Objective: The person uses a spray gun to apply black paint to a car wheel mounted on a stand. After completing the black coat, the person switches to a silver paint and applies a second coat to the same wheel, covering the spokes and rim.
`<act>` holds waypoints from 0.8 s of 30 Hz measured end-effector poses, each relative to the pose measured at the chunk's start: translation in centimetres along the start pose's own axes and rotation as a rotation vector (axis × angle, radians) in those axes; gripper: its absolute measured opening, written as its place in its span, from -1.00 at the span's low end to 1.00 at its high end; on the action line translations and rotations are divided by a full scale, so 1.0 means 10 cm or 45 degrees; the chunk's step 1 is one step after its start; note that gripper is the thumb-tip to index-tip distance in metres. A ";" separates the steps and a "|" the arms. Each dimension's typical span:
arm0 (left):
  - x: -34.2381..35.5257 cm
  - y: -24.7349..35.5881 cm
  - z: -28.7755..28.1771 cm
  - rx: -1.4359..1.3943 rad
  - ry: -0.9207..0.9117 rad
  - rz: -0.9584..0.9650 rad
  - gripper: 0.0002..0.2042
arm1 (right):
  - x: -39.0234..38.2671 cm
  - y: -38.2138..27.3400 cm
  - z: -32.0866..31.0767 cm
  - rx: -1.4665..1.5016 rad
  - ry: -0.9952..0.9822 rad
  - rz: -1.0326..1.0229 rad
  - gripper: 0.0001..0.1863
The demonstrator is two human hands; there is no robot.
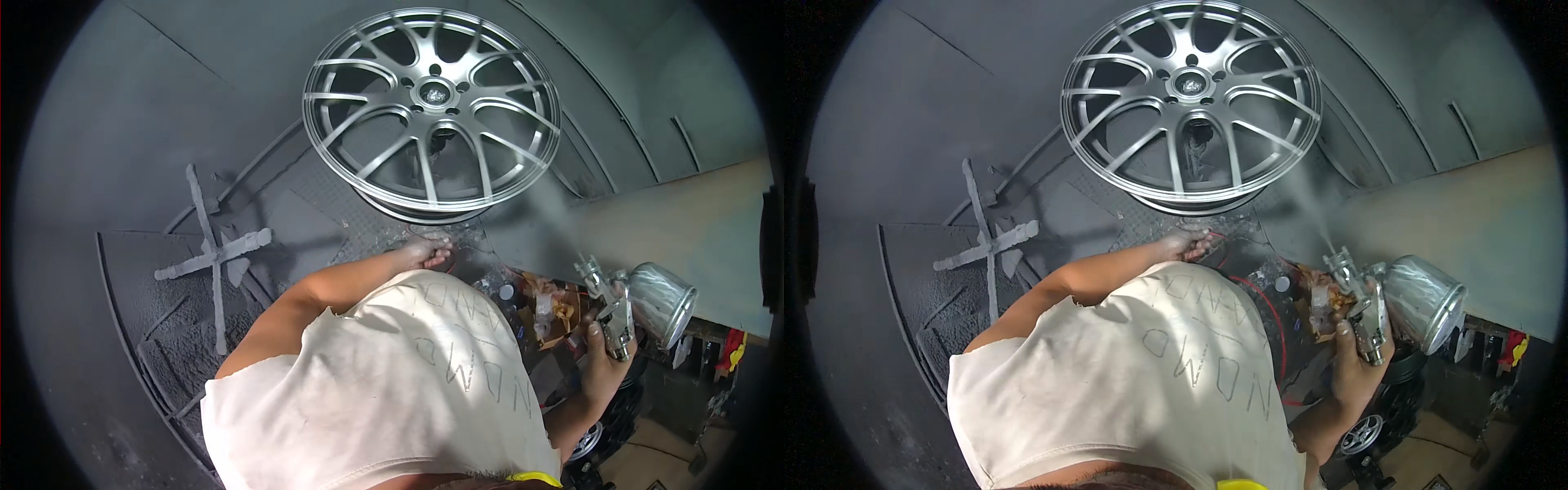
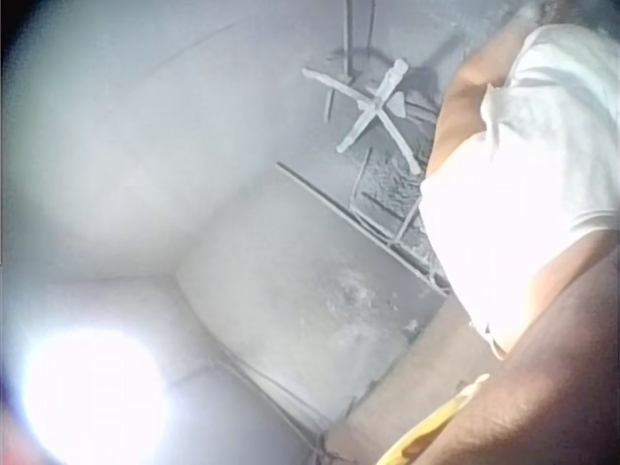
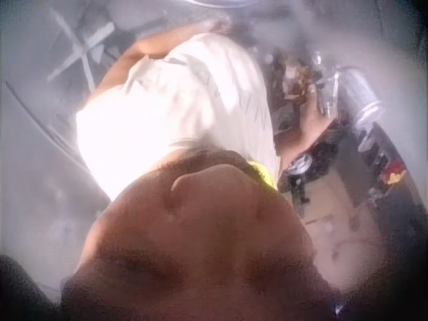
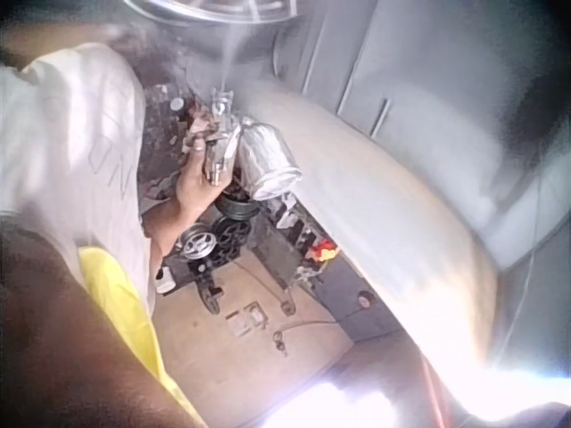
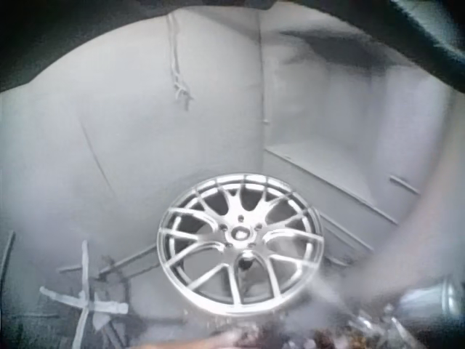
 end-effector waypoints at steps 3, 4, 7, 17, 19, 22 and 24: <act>0.27 -0.01 -0.40 -0.273 -0.060 0.036 -0.81 | -0.03 -0.02 0.02 0.055 -0.098 0.090 -0.40; 0.29 0.00 -0.50 -0.306 -0.023 0.103 -0.78 | -0.04 -0.06 0.09 0.075 -0.103 0.040 -0.39; 0.19 0.11 -0.42 -0.339 0.142 0.113 -0.79 | -0.07 -0.06 0.12 0.073 -0.106 0.076 -0.40; 0.31 0.06 -0.31 -0.284 0.064 0.055 -0.79 | -0.06 -0.05 0.09 0.261 -0.265 0.155 -0.40; 0.29 0.08 -0.32 -0.273 0.062 0.054 -0.79 | -0.06 -0.08 0.13 0.225 -0.119 0.092 -0.38; 0.27 0.09 -0.30 -0.276 0.074 0.036 -0.79 | 0.03 -0.05 0.04 0.042 0.030 -0.027 -0.40; 0.30 0.06 -0.33 -0.305 0.076 0.043 -0.81 | 0.12 -0.14 0.04 -0.052 0.072 0.052 -0.43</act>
Point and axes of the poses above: each hand's wrist, its own x-axis towards the middle knuckle, its own z-axis out of the palm, y = z × x, the point moved 3 cm from there along x, towards the middle knuckle, and after that the axes turned 2 degrees about -y, right-handed, at the moved point
